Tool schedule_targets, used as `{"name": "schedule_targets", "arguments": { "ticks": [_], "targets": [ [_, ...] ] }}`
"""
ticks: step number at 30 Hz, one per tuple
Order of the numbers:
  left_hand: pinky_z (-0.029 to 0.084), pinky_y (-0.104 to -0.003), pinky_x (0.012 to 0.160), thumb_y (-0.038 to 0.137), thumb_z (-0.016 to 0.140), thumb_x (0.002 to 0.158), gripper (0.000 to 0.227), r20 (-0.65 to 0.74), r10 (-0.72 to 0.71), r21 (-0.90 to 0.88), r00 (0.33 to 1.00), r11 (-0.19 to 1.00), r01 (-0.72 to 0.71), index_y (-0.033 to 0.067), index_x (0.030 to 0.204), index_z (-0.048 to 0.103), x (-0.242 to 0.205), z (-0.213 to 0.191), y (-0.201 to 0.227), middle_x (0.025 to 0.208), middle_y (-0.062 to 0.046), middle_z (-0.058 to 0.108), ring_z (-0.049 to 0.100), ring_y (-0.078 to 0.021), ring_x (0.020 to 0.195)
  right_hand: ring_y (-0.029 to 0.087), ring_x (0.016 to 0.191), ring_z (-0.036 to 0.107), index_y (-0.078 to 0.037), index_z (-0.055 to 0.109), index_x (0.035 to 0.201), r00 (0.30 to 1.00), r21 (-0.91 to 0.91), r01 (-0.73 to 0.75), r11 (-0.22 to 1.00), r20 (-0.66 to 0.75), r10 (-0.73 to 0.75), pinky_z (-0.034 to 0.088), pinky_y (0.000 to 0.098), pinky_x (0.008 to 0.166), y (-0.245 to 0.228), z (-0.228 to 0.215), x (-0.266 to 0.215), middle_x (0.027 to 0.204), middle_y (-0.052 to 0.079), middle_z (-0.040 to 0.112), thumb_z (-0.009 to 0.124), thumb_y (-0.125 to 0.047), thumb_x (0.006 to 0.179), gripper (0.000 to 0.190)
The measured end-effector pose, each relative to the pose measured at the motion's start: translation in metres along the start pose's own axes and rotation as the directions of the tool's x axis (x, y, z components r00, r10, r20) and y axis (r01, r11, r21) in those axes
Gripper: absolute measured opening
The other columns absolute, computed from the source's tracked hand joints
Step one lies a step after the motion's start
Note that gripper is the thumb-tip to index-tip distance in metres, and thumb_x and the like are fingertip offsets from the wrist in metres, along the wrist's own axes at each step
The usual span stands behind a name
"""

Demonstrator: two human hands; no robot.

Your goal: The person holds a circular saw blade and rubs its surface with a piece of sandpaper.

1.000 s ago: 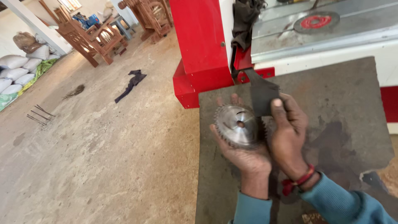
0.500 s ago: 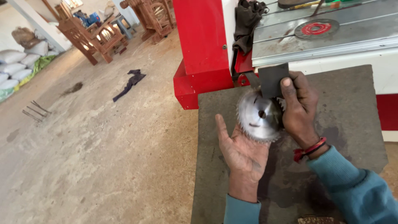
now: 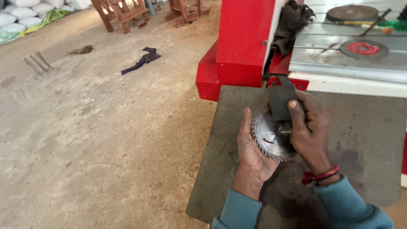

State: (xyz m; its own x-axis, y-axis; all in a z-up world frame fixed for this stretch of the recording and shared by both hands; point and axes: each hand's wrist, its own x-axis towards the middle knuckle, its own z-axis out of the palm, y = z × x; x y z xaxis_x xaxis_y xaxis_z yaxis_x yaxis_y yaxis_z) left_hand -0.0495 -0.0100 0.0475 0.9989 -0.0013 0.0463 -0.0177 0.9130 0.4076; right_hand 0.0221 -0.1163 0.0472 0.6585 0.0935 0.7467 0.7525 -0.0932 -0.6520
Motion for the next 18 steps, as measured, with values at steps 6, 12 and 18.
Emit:
{"name": "schedule_targets", "arguments": {
  "ticks": [6, 12, 18],
  "targets": [
    [0.049, -0.049, 0.107, 0.068, 0.034, 0.098, 0.07, -0.013, 0.084, 0.076, 0.996, 0.994, -0.083, 0.0266, 0.153, 0.049, -0.002, 0.004, 0.007, 0.134, -0.011, 0.06, 0.057, -0.0251, 0.127, 0.014, 0.071, 0.069, 0.001, 0.07, 0.128, 0.998, -0.232, 0.018, 0.973, -0.049, -0.03, 0.053, 0.0291, 0.057, -0.005, -0.009, -0.005, 0.089, 0.012, 0.074, 0.064, -0.015, 0.109, 0.026],
    [0.045, -0.04, 0.115, 0.063, 0.029, 0.1, 0.066, -0.031, 0.156, 0.192, 0.987, 0.97, -0.147, 0.0291, 0.154, 0.048, -0.002, 0.015, 0.004, 0.141, -0.002, 0.059, 0.055, -0.0174, 0.134, 0.018, 0.045, 0.06, -0.003, 0.077, 0.121, 0.991, -0.409, 0.108, 0.906, 0.117, -0.065, 0.045, 0.0347, 0.043, -0.03, -0.009, -0.012, 0.096, 0.017, 0.08, 0.07, -0.008, 0.095, 0.028],
    [0.046, -0.038, 0.116, 0.059, 0.027, 0.1, 0.062, -0.073, 0.132, 0.29, 0.989, 0.951, -0.105, 0.0349, 0.154, 0.045, -0.003, 0.025, 0.003, 0.138, 0.0, 0.061, 0.054, -0.0135, 0.133, 0.02, 0.083, 0.078, -0.007, 0.073, 0.126, 0.989, -0.267, 0.044, 0.963, 0.146, -0.005, 0.061, 0.0319, 0.064, -0.047, 0.001, -0.013, 0.1, 0.018, 0.078, 0.068, -0.007, 0.096, 0.031]
  ]
}}
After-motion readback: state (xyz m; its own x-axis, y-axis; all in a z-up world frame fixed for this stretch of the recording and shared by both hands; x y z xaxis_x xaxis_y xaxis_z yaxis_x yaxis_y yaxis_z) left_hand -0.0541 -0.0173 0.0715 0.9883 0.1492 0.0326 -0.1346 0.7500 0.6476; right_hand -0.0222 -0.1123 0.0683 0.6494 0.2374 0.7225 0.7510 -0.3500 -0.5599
